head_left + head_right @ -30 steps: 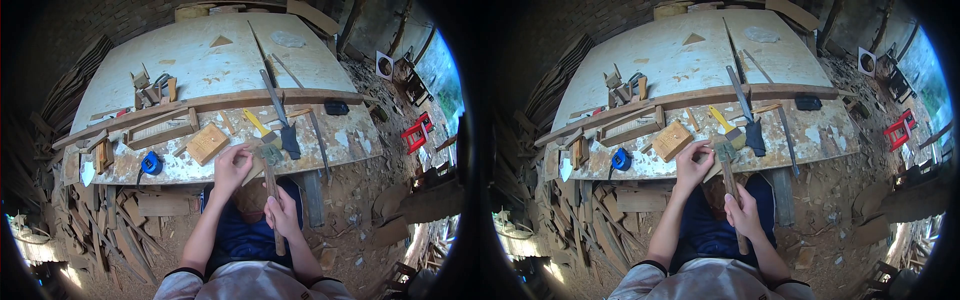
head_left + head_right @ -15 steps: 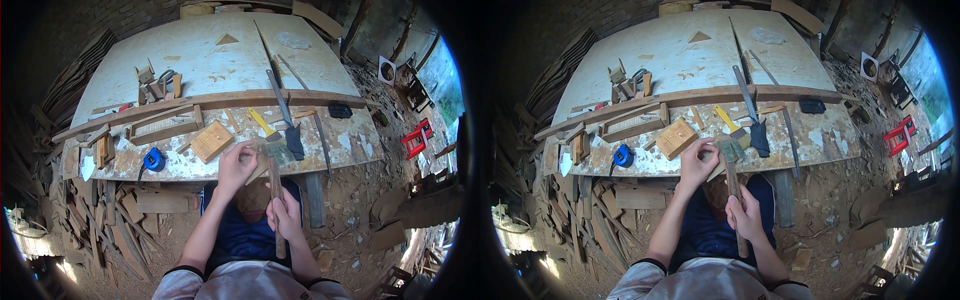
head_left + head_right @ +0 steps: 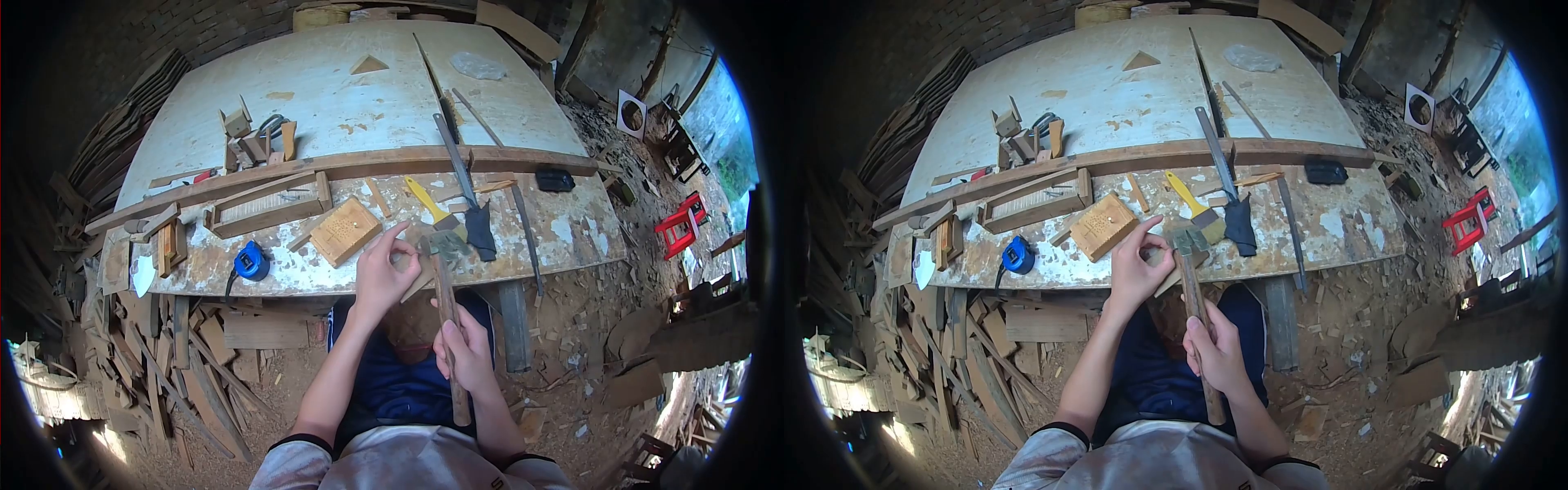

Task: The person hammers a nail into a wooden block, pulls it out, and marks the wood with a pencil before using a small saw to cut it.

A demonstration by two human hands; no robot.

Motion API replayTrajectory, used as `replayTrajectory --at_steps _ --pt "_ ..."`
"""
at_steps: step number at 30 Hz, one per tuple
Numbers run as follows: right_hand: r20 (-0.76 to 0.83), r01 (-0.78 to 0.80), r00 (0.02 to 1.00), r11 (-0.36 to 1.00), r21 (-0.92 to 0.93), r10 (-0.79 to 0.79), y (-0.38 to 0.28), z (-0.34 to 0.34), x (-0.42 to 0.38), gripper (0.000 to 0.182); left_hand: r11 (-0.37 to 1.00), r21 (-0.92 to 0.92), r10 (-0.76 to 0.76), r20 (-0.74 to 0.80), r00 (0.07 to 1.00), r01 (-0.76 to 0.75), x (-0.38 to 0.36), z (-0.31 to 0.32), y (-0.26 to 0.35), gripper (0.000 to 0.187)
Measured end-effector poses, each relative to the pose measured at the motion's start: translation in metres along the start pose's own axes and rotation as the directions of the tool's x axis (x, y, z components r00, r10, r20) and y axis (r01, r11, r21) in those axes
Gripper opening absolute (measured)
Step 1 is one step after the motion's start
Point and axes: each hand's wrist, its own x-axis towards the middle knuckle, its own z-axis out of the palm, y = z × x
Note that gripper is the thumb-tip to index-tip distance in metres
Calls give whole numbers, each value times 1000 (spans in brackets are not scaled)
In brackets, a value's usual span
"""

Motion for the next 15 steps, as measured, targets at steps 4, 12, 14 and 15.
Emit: replayTrajectory --at_steps 4,12,14,15 --pt "-2 14 1000 1000 -5 -14 3 -1 1 47 1000 -19 -12 16 1000 12 1 0 3 60" --pt "11 -14 1000 1000 -10 14 1 -1 0 48 1000 13 3 16 1000 -3 1 -1 5 61" --pt "9 -16 1000 1000 -15 17 1 0 -1 48 999 32 43 4 999 -43 1 -1 4 65" --pt "8 -16 1000 1000 -18 16 0 1 -1 48 999 36 38 6 999 -38 1 -1 2 66"
